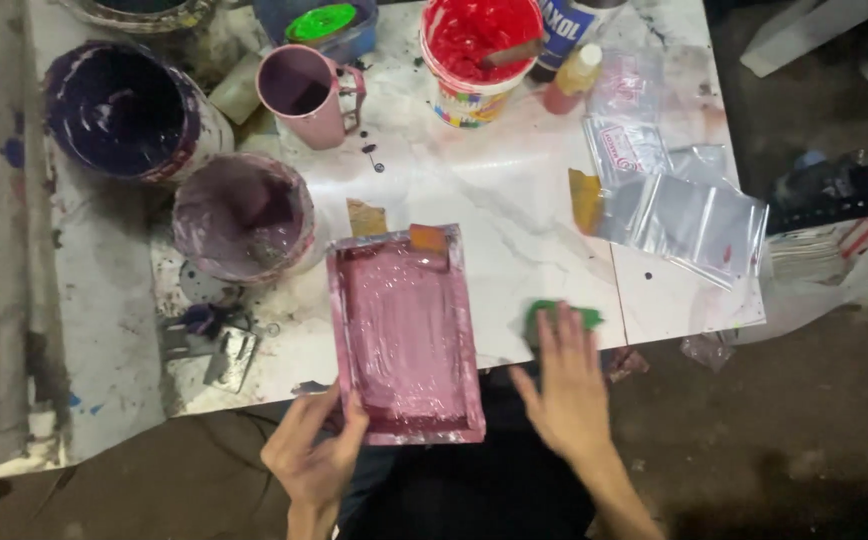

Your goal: The person spreads a purple substance inside a rectangular tray using a small yellow sponge. They then wipe their hands with a green cloth and clean the surrounding table surface. The person continues to spread the substance in the tray and handles a clear plastic bag.

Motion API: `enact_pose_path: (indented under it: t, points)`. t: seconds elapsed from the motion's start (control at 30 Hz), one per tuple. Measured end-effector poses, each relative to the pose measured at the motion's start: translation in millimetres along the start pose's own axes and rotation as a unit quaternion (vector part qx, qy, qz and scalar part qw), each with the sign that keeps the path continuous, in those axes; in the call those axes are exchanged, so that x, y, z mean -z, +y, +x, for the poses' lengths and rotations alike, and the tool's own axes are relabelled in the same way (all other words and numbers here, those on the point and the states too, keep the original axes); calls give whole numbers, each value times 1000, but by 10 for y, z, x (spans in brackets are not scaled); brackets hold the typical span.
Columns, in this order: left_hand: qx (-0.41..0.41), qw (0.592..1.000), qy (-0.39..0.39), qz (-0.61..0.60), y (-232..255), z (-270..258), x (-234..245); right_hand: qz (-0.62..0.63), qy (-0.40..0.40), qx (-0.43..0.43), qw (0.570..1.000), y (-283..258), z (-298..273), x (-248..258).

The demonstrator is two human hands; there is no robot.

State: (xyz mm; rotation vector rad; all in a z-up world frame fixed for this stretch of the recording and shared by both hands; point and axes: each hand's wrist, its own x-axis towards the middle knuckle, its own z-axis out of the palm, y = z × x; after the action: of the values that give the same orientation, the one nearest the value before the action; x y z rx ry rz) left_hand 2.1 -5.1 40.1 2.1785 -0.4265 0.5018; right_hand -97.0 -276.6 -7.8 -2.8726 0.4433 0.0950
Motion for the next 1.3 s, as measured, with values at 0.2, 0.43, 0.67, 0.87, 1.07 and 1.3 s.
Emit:
enact_pose_path:
  t: [0.2,0.43,0.67,0.87,1.07,1.3]
  points:
    - [-20,1000,2,-11,14,43,14,94,83,-65,990,-226,380,177]
    - [5,1000,9,-4,113,40,-11,318,-1,113,941,-761,168,33]
    - [-4,1000,-11,8,-32,-13,-116,38,73,-99,992,506,122,305]
    - [13,1000,3,17,-101,-36,-163,117,25,70,990,-385,281,165]
    - [12,1000,8,24,-221,-137,-164,136,-39,60,988,-75,467,617]
    - [19,999,-7,29,-318,-190,-246,-13,-19,52,998,103,384,236]
